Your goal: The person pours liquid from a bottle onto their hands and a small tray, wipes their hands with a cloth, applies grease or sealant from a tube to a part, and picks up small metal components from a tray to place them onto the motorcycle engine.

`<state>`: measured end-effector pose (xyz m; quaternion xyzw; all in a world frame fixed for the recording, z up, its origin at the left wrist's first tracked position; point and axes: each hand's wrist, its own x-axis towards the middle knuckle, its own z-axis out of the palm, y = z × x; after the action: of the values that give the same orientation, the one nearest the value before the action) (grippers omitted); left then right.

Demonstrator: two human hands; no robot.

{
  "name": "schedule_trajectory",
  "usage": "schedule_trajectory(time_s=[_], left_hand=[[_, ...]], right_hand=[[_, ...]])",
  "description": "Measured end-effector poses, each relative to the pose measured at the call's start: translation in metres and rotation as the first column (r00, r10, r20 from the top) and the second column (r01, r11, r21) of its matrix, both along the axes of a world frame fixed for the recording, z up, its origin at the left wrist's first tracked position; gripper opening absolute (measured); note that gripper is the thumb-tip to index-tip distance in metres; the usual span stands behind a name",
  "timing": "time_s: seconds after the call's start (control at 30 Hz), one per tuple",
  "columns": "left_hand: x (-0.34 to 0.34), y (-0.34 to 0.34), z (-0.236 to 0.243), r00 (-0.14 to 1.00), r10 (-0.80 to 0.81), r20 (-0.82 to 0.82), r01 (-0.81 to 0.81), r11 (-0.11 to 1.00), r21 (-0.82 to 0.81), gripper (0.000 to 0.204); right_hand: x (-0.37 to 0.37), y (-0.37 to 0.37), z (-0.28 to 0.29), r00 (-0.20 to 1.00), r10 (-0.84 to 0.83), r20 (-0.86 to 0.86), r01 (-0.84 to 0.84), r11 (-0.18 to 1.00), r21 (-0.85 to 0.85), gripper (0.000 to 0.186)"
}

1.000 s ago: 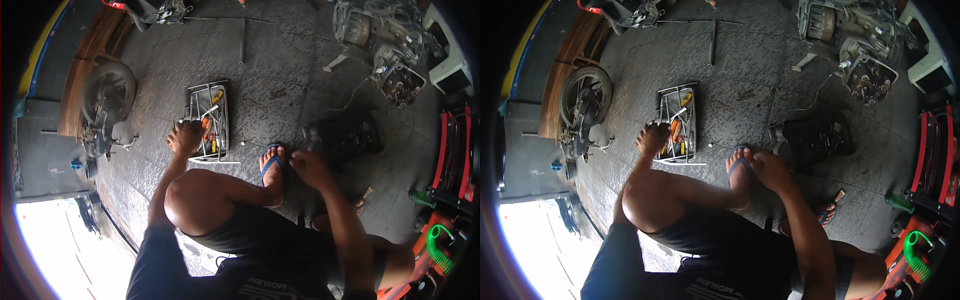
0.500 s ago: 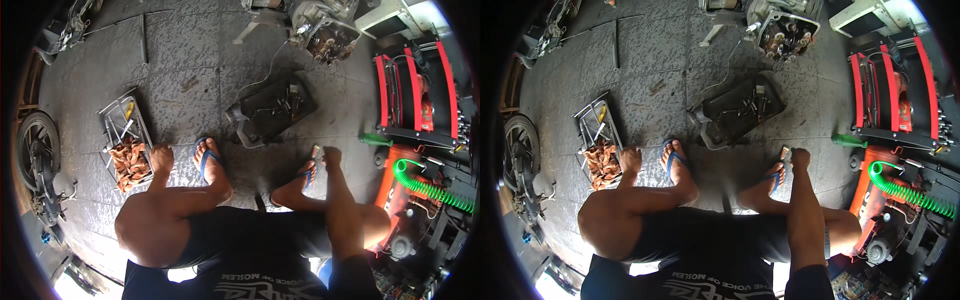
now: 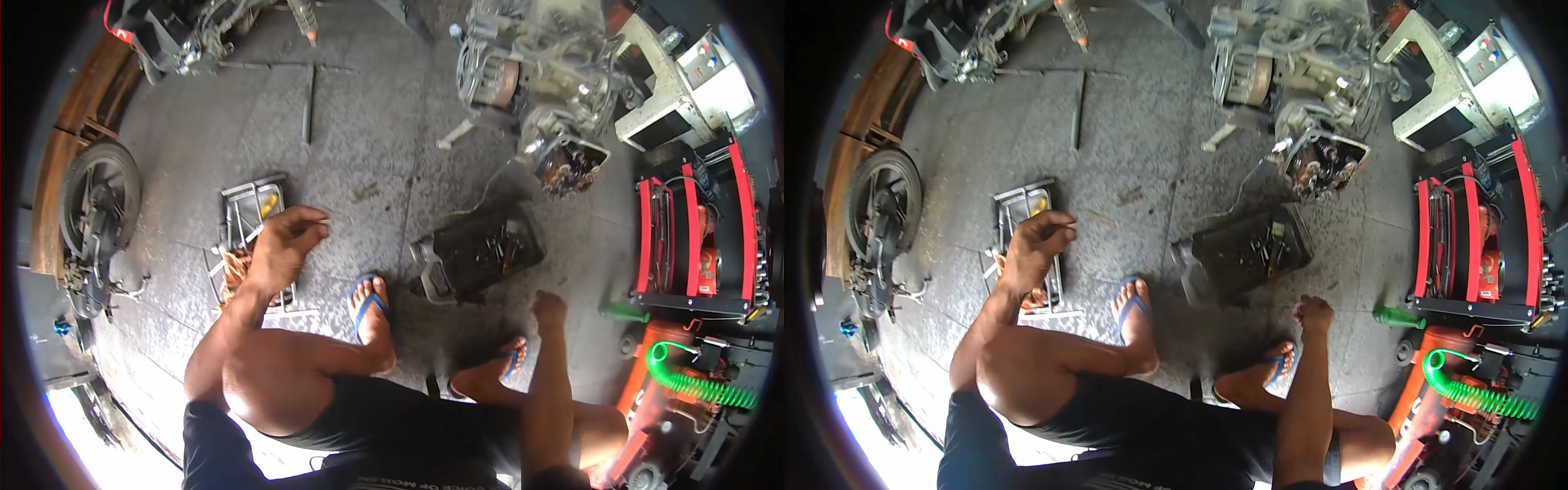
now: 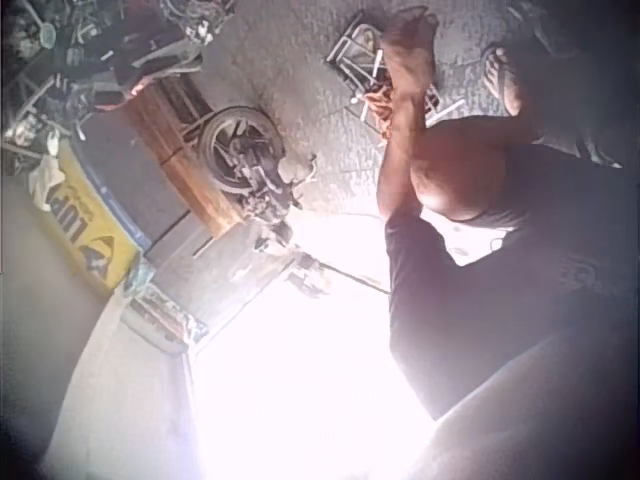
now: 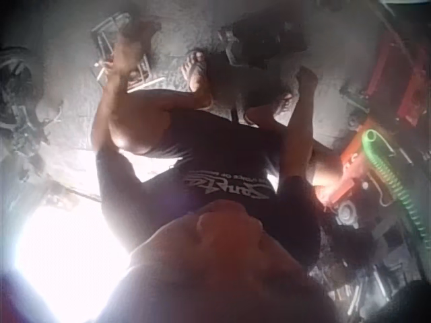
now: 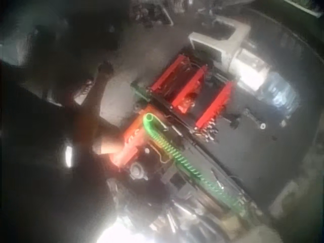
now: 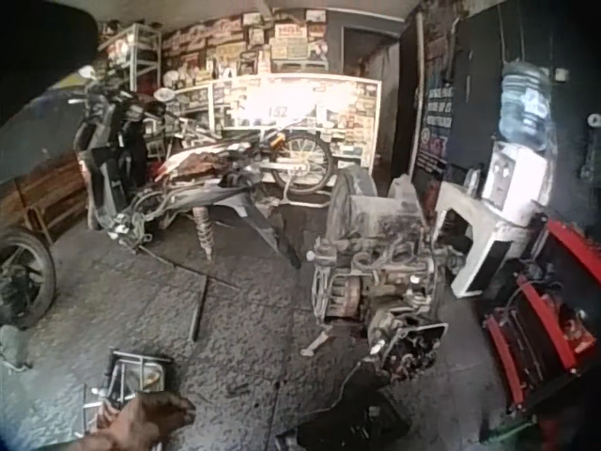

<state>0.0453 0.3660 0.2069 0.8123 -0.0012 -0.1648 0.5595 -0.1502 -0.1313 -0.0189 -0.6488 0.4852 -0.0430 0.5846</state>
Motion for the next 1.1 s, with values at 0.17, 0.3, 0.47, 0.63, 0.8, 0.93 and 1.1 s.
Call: schedule_trajectory(time_s=[0.17,0.3,0.47,0.63,0.8,0.93,1.1], left_hand=[[0.021,-0.097,0.098,0.893,-0.432,-0.126,0.360,0.853,-0.377,0.027],[0.001,-0.158,0.114,0.806,-0.580,-0.123,0.457,0.740,-0.493,0.026],[-0.025,-0.177,0.113,0.775,-0.618,-0.136,0.477,0.712,-0.515,0.030],[-0.033,-0.180,0.115,0.757,-0.646,-0.099,0.521,0.687,-0.506,0.027],[-0.039,-0.181,0.116,0.754,-0.654,-0.069,0.555,0.689,-0.466,0.024],[-0.046,-0.184,0.115,0.772,-0.636,0.024,0.575,0.681,-0.453,0.021],[-0.049,-0.184,0.108,0.739,-0.640,0.211,0.666,0.647,-0.370,0.019]], right_hand=[[0.051,0.073,0.202,0.819,-0.173,0.548,-0.080,0.910,0.406,0.014],[0.047,0.132,0.279,0.552,-0.284,0.784,-0.141,0.895,0.423,0.009],[0.029,0.160,0.306,0.522,-0.107,0.846,-0.109,0.975,0.191,0.019],[0.022,0.161,0.300,0.520,-0.100,0.848,-0.131,0.972,0.195,0.017],[0.022,0.165,0.299,0.505,-0.103,0.857,-0.114,0.976,0.185,0.017],[0.017,0.164,0.301,0.536,-0.073,0.841,-0.102,0.983,0.150,0.016],[0.012,0.166,0.304,0.589,-0.096,0.802,-0.116,0.973,0.201,0.013]])
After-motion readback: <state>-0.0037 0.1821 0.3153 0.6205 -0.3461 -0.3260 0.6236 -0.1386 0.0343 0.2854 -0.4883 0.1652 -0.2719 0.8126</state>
